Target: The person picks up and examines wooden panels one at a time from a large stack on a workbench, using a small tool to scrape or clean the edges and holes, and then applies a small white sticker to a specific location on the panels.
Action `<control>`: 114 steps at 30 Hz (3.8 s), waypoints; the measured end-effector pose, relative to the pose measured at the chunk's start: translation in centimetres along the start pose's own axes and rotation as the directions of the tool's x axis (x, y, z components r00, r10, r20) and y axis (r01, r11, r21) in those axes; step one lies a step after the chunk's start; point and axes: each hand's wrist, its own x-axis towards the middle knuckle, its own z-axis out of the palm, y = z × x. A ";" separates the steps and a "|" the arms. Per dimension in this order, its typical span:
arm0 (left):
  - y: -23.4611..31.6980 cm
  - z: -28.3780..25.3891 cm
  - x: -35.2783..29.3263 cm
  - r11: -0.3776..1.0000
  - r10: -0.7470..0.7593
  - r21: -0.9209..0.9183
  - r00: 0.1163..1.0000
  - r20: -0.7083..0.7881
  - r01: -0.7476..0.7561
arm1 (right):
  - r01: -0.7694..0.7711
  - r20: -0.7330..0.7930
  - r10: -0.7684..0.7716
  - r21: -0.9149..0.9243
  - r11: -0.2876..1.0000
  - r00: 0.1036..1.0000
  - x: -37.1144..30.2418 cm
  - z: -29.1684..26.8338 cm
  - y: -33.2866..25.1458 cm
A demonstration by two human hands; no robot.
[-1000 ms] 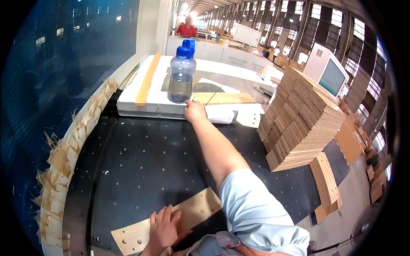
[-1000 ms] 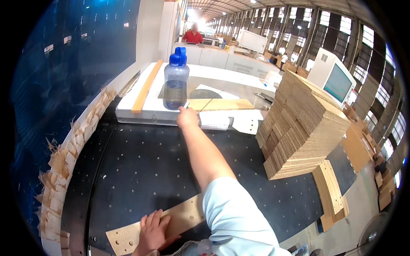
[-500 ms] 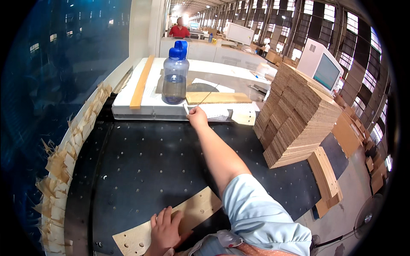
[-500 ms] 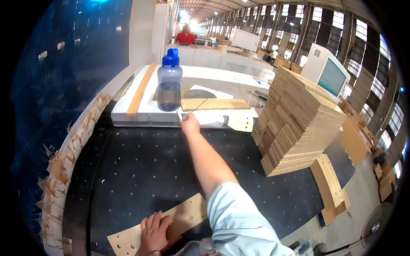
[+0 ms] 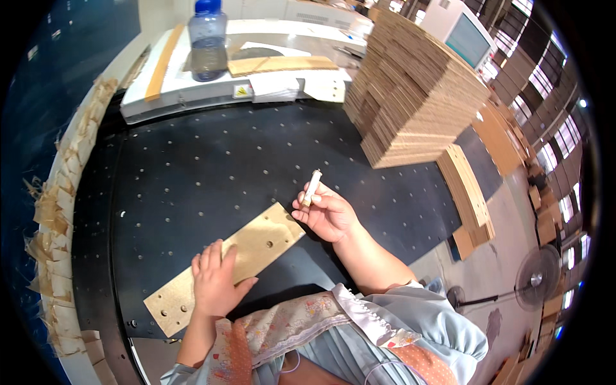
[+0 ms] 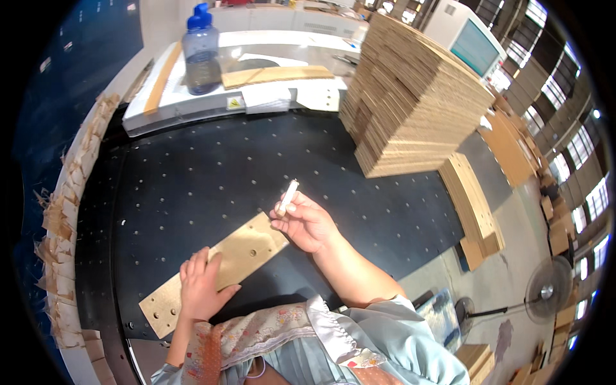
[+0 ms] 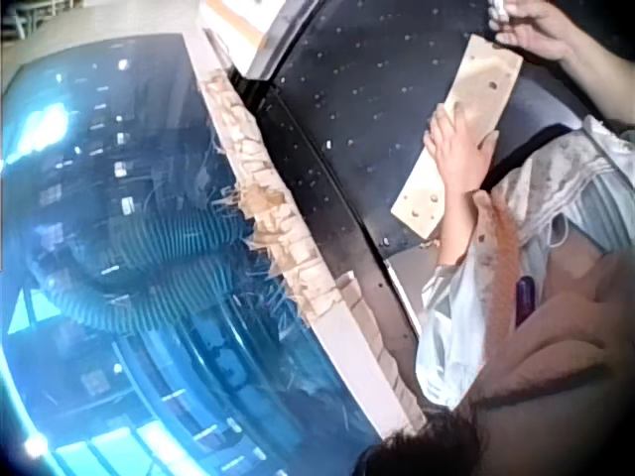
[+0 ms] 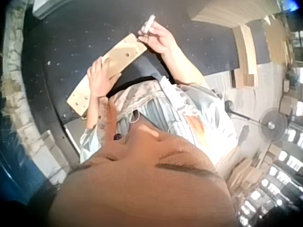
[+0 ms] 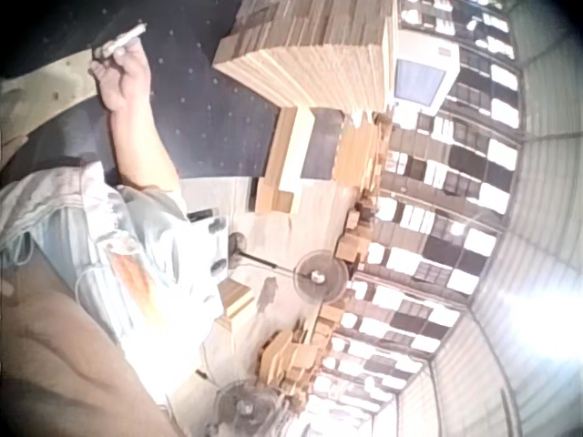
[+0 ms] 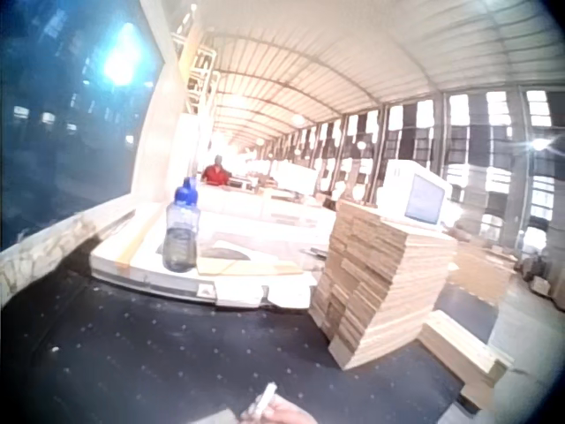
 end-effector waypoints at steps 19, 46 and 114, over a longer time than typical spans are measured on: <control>0.0 0.2 -0.2 1.000 0.013 -0.025 1.000 0.028 -0.013 | -0.004 -0.189 -0.232 -0.785 0.620 0.954 -5.3 0.1 1.2; -0.2 0.8 -0.5 0.999 -0.018 -0.038 1.000 0.016 0.018 | 0.013 0.125 -0.282 -0.929 -0.371 0.951 -5.6 1.4 1.9; -0.1 0.8 -0.6 0.999 -0.026 -0.017 0.999 0.035 0.027 | 0.087 0.185 -0.200 -0.903 -0.421 0.962 -4.6 1.6 2.3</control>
